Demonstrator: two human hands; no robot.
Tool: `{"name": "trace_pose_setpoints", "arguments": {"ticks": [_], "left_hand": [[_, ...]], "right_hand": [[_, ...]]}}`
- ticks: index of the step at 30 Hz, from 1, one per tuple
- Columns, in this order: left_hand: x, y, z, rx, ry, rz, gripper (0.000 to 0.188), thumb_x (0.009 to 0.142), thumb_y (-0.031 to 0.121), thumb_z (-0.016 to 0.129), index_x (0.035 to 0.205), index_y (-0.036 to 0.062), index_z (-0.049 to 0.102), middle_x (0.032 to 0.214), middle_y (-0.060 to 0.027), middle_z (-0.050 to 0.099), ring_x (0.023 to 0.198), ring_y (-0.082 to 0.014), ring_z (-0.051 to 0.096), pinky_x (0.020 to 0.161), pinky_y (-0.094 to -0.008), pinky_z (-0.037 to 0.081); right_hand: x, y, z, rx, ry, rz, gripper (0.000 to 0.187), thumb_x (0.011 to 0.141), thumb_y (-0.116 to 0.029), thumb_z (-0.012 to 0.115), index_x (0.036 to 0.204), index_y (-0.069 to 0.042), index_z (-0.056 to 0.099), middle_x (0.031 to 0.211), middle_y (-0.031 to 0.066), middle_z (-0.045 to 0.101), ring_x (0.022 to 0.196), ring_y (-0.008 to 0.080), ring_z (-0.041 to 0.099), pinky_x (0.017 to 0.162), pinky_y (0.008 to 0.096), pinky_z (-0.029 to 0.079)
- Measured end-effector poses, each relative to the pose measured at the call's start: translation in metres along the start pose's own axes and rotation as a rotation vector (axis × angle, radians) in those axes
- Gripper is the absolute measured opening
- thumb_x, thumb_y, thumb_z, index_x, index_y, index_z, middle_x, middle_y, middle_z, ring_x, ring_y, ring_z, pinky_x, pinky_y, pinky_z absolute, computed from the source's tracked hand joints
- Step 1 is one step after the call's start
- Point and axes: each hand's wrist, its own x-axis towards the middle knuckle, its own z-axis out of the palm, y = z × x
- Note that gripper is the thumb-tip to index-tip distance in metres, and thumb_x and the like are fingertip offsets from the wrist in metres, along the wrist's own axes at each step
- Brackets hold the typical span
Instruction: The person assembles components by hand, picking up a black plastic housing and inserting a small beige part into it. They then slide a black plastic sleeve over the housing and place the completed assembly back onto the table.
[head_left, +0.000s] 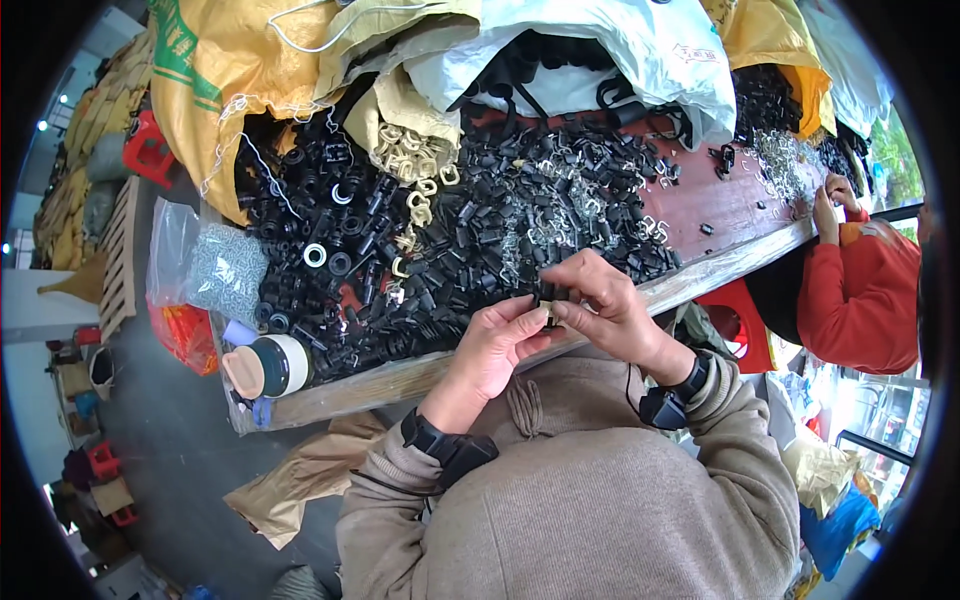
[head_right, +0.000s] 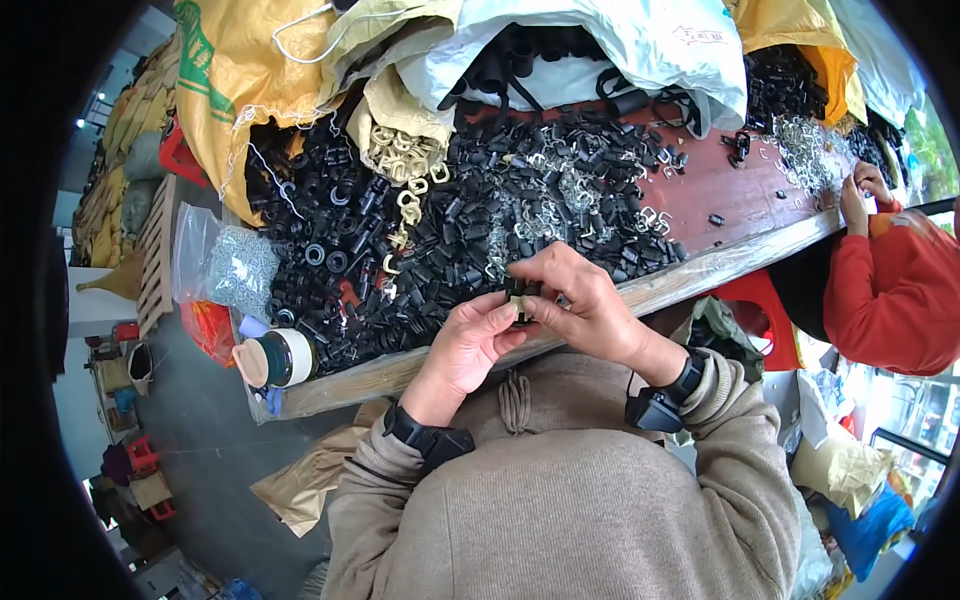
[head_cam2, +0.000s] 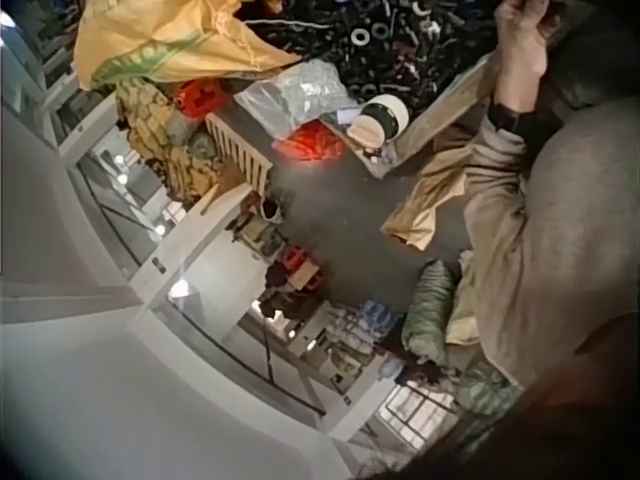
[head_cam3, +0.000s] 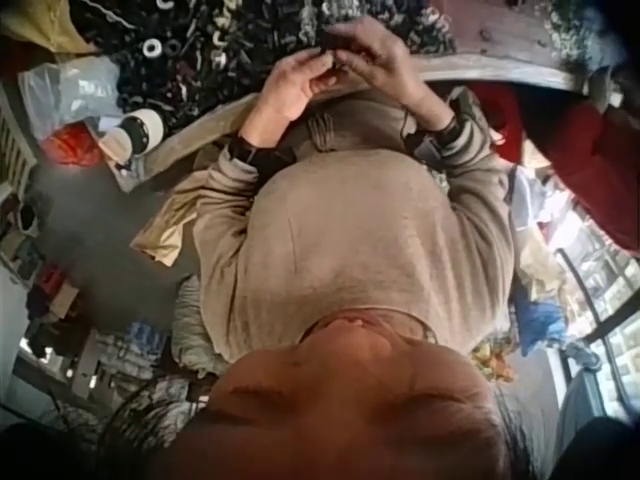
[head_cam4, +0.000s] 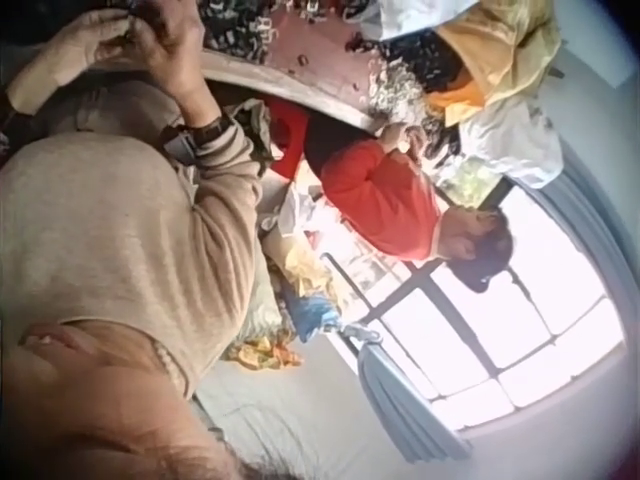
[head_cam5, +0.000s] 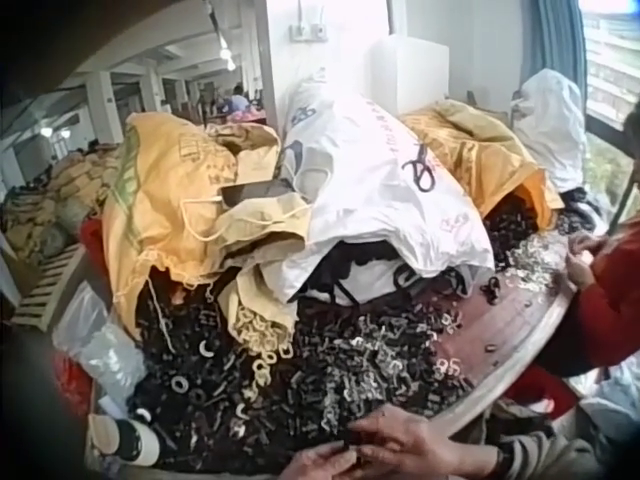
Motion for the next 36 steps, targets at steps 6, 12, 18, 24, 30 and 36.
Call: {"name": "trace_pose_setpoints", "arguments": {"ticks": [6, 12, 18, 24, 30, 36], "left_hand": [[0.003, 0.002, -0.005, -0.035, 0.037, -0.024, 0.018, 0.079, 0.011, 0.057, 0.095, 0.003, 0.057, 0.088, -0.0059, 0.06, 0.076, -0.0166, 0.06, 0.065, -0.023, 0.051], [0.008, 0.002, -0.005, -0.034, 0.036, -0.066, 0.016, 0.079, 0.012, 0.058, 0.092, 0.0037, 0.058, 0.084, -0.0052, 0.06, 0.072, -0.0141, 0.06, 0.064, -0.0231, 0.051], [0.012, 0.0, -0.004, -0.054, 0.016, -0.086, 0.019, 0.079, 0.015, 0.058, 0.092, 0.0015, 0.057, 0.079, -0.005, 0.059, 0.069, -0.0128, 0.059, 0.064, -0.0227, 0.051], [0.014, 0.0, 0.0, 0.027, -0.028, -0.104, 0.02, 0.08, 0.015, 0.056, 0.094, -0.0004, 0.055, 0.078, -0.0052, 0.059, 0.065, -0.0125, 0.058, 0.062, -0.0218, 0.051], [0.015, 0.011, 0.0, 0.089, -0.023, 0.037, 0.022, 0.081, 0.014, 0.053, 0.095, -0.0038, 0.053, 0.078, -0.0087, 0.058, 0.063, -0.0138, 0.058, 0.057, -0.0208, 0.05], [0.022, 0.013, -0.006, 0.157, -0.09, 0.085, 0.028, 0.081, 0.015, 0.052, 0.099, -0.0066, 0.05, 0.081, -0.0118, 0.058, 0.065, -0.0168, 0.058, 0.057, -0.0226, 0.049]], "right_hand": [[-0.002, 0.013, 0.014, 0.195, 0.175, 0.132, 0.031, 0.074, -0.011, 0.064, 0.102, -0.003, 0.054, 0.08, 0.0035, 0.046, 0.064, 0.01, 0.043, 0.055, 0.0215, 0.037], [-0.005, 0.02, 0.01, -0.08, 0.166, -0.077, 0.032, 0.069, -0.014, 0.068, 0.097, -0.003, 0.057, 0.079, 0.0053, 0.047, 0.067, 0.0134, 0.047, 0.057, 0.0235, 0.039], [-0.011, 0.024, 0.006, -0.174, 0.163, -0.134, 0.033, 0.067, -0.019, 0.069, 0.093, -0.003, 0.059, 0.079, 0.0069, 0.048, 0.068, 0.0173, 0.049, 0.058, 0.0259, 0.042], [-0.012, 0.027, 0.0, -0.233, 0.104, -0.235, 0.036, 0.067, -0.021, 0.068, 0.096, -0.003, 0.058, 0.08, 0.0084, 0.049, 0.068, 0.0208, 0.05, 0.057, 0.0291, 0.043], [0.01, 0.032, -0.026, -0.274, 0.099, -0.33, 0.033, 0.068, -0.015, 0.067, 0.096, -0.003, 0.056, 0.077, 0.0096, 0.05, 0.067, 0.0237, 0.051, 0.057, 0.0318, 0.044], [0.077, 0.09, -0.138, -0.723, 0.426, 0.261, 0.023, 0.075, -0.019, 0.057, 0.089, 0.0, 0.058, 0.073, 0.0172, 0.058, 0.066, 0.031, 0.057, 0.059, 0.0351, 0.045]]}}
